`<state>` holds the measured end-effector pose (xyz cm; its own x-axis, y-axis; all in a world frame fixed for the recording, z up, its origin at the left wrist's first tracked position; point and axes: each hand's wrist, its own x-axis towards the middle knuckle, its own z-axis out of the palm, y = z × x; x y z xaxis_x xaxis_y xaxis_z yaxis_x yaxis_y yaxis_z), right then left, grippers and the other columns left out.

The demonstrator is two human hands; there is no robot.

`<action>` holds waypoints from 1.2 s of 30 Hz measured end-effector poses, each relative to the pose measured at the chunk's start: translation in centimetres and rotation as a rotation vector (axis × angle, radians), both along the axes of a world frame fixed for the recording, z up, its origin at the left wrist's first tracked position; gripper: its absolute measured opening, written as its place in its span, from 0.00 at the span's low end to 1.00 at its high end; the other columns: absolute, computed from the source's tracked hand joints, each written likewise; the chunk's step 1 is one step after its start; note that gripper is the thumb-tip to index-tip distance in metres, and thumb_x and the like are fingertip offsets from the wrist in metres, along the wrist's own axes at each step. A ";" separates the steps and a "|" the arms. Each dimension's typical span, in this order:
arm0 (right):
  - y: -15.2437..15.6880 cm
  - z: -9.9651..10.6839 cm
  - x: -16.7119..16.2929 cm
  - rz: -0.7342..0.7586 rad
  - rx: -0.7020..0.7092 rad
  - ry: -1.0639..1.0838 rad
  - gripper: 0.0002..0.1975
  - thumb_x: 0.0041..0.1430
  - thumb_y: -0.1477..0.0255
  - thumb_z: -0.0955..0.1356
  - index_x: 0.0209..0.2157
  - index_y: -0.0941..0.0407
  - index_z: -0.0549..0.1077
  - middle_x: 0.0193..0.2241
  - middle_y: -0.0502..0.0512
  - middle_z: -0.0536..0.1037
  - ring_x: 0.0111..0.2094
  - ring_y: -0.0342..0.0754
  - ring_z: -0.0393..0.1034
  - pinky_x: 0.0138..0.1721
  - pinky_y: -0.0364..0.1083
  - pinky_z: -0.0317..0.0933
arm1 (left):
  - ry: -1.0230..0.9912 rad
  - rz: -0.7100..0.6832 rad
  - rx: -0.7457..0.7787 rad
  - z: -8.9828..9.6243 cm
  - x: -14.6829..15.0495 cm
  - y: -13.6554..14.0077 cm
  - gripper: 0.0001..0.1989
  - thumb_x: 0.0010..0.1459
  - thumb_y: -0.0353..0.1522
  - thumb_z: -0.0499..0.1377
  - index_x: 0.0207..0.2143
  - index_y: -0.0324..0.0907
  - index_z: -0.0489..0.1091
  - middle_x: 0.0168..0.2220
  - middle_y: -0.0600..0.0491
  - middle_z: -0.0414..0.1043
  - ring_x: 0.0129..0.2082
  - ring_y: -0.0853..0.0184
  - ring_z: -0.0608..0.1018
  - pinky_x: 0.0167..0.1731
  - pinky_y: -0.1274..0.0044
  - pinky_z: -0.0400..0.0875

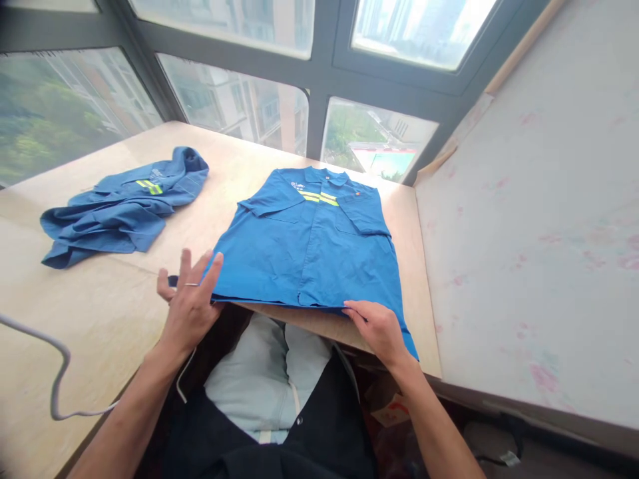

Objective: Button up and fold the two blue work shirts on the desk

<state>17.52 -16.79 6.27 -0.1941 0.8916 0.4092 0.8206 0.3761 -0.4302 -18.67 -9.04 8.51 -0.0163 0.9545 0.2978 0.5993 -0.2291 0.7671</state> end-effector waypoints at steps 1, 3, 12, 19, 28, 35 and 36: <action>0.1 0.1 0.3 0.014 -0.022 -0.009 0.11 0.66 0.68 0.66 0.44 0.51 0.80 0.38 0.53 0.84 0.38 0.52 0.80 0.40 0.48 0.75 | -0.029 -0.025 -0.052 0.2 -0.4 0.6 0.18 0.48 0.28 0.64 0.44 0.48 0.77 0.53 0.46 0.74 0.66 0.47 0.60 0.65 0.54 0.29; 0.4 0.3 1.2 0.051 -0.063 -0.025 0.12 0.65 0.69 0.66 0.46 0.51 0.79 0.41 0.53 0.83 0.40 0.52 0.80 0.42 0.49 0.75 | -0.089 -0.072 -0.166 0.6 -1.4 1.7 0.13 0.45 0.25 0.62 0.32 0.50 0.79 0.39 0.49 0.80 0.56 0.50 0.73 0.66 0.57 0.36; 1.1 3.0 6.3 0.029 -0.213 -0.014 0.13 0.66 0.62 0.64 0.35 0.50 0.79 0.32 0.50 0.83 0.32 0.51 0.79 0.33 0.45 0.74 | -0.273 -0.109 -0.188 3.0 -5.3 2.6 0.12 0.38 0.22 0.64 0.18 0.51 0.74 0.28 0.52 0.80 0.39 0.55 0.81 0.61 0.63 0.60; 2.2 9.0 5.8 -0.088 -0.106 0.076 0.16 0.66 0.59 0.62 0.33 0.52 0.76 0.30 0.52 0.81 0.30 0.50 0.76 0.33 0.45 0.70 | -0.431 0.021 -0.066 7.4 -6.2 1.4 0.10 0.42 0.23 0.68 0.21 0.48 0.75 0.29 0.49 0.78 0.39 0.57 0.80 0.52 0.70 0.72; 3.6 17.8 4.3 0.002 -0.206 0.113 0.20 0.63 0.53 0.63 0.30 0.55 0.73 0.25 0.53 0.75 0.28 0.48 0.69 0.31 0.45 0.64 | 0.298 -0.107 0.703 12.6 -8.3 2.4 0.07 0.60 0.32 0.58 0.36 0.48 0.77 0.32 0.55 0.79 0.31 0.66 0.80 0.36 0.74 0.76; 1.9 22.2 4.7 0.149 -0.519 0.258 0.23 0.55 0.49 0.69 0.28 0.57 0.75 0.24 0.53 0.73 0.25 0.46 0.67 0.27 0.44 0.62 | 0.327 -0.043 0.745 17.2 -8.8 0.9 0.07 0.62 0.35 0.57 0.34 0.54 0.74 0.31 0.64 0.79 0.29 0.70 0.80 0.35 0.76 0.77; 1.7 22.4 4.7 0.148 -0.538 0.274 0.23 0.54 0.49 0.70 0.28 0.57 0.75 0.24 0.53 0.74 0.25 0.46 0.67 0.27 0.44 0.62 | 0.332 -0.047 0.748 17.6 -8.8 0.9 0.07 0.62 0.35 0.56 0.34 0.55 0.74 0.32 0.65 0.78 0.30 0.69 0.80 0.36 0.76 0.77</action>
<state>22.25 -15.05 28.72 -0.2829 0.9584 -0.0375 0.6095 0.1494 -0.7786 -27.48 -8.17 26.08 0.2200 0.4992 0.8381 0.7450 -0.6406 0.1861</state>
